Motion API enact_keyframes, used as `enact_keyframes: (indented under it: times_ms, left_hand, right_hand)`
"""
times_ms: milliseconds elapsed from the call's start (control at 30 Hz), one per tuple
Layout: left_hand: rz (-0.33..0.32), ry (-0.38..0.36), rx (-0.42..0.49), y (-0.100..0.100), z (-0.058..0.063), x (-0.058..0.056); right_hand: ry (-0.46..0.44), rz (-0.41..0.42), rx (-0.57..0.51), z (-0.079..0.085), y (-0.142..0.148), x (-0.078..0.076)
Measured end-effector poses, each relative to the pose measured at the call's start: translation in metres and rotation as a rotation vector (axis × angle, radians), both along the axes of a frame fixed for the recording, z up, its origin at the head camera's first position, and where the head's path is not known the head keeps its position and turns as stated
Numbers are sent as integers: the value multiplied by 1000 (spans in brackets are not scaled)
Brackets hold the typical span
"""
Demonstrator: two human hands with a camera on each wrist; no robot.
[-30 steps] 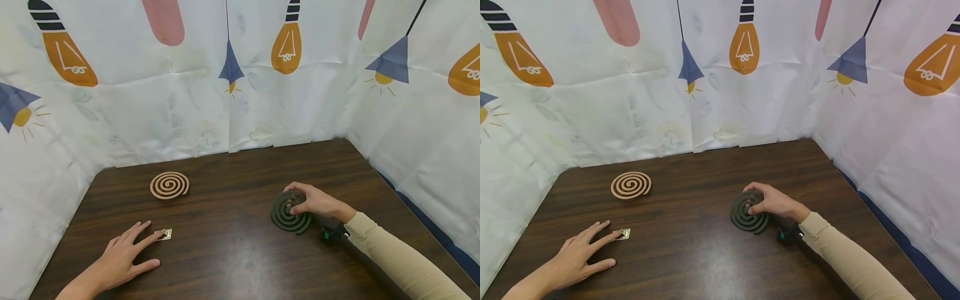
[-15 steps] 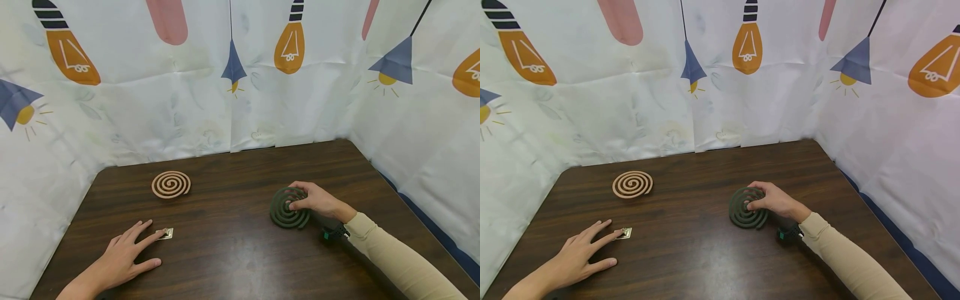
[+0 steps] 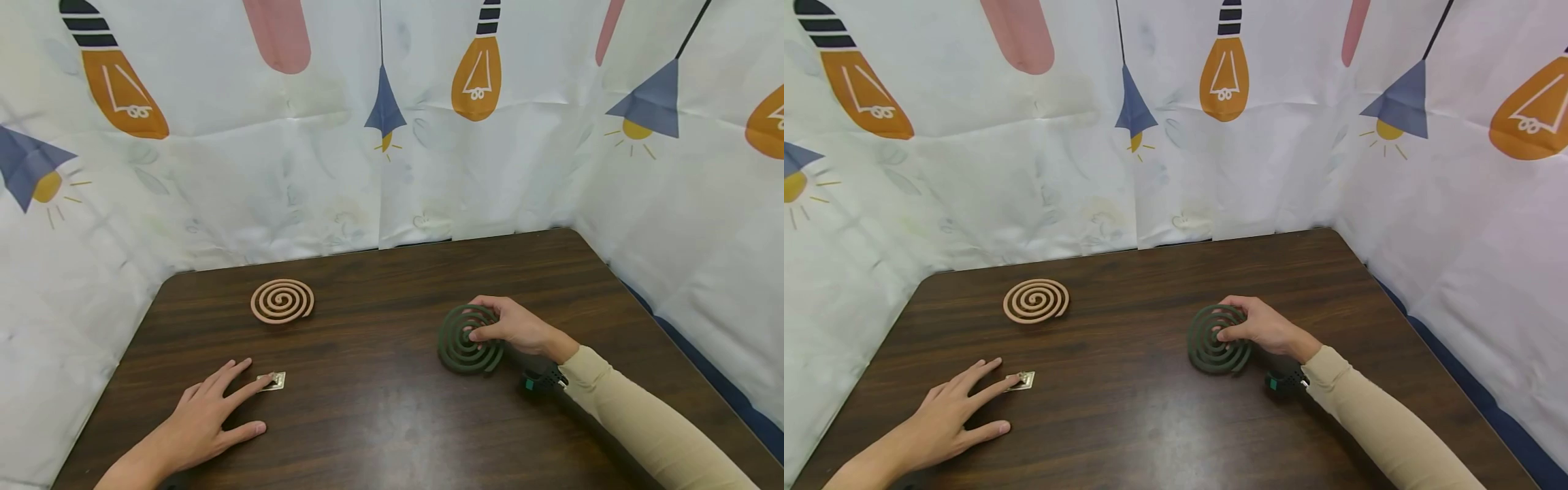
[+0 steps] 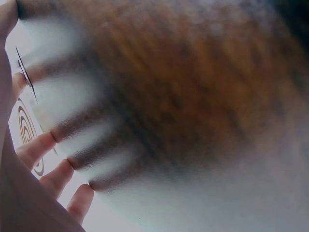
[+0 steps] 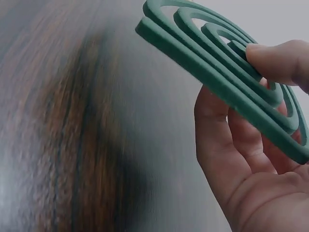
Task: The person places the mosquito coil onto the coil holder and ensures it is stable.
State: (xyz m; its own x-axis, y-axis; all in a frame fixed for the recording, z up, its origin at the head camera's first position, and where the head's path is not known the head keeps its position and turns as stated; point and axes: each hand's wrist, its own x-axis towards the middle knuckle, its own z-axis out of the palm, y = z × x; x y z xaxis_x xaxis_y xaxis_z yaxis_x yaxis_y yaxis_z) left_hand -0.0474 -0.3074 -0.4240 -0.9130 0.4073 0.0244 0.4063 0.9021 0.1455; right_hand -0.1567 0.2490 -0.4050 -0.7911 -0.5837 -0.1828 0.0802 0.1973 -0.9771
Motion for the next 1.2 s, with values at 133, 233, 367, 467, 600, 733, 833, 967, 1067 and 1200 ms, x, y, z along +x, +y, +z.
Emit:
enact_keyframes:
  times_ms: [133,233,367,467,600,733,833,967,1067,1200]
  left_hand:
    - [-2,2,-3,0,0,0]
    - [-3,-1,-2,0,0,0]
    - [-3,-9,0,0,1,1]
    - [-2,-14,-1,1,1,0]
    - [0,-19,-5,1,1,0]
    - [1,-17,-6,0,1,0]
    - [1,-19,-6,0,2,0]
    - [1,-19,-2,0,3,1]
    - [2,-19,-2,1,3,0]
    - [6,-23,-6,1,3,1]
  right_hand:
    - [-14,2,-13,-1,-6,-2]
    - [-15,-9,-18,-1,-10,-4]
    - [-13,-22,-28,-2,-15,-6]
    - [-16,-19,-39,-2,-18,-7]
    - [-21,-11,-49,-2,-23,-10]
    - [-18,-12,-49,-2,-29,-12]
    - [-16,-16,-52,-2,-35,-13]
    - [-24,-28,-52,-1,-41,-15]
    - [-34,-34,-56,-1,-45,-17]
    - [-46,-28,-80,0,-50,-17]
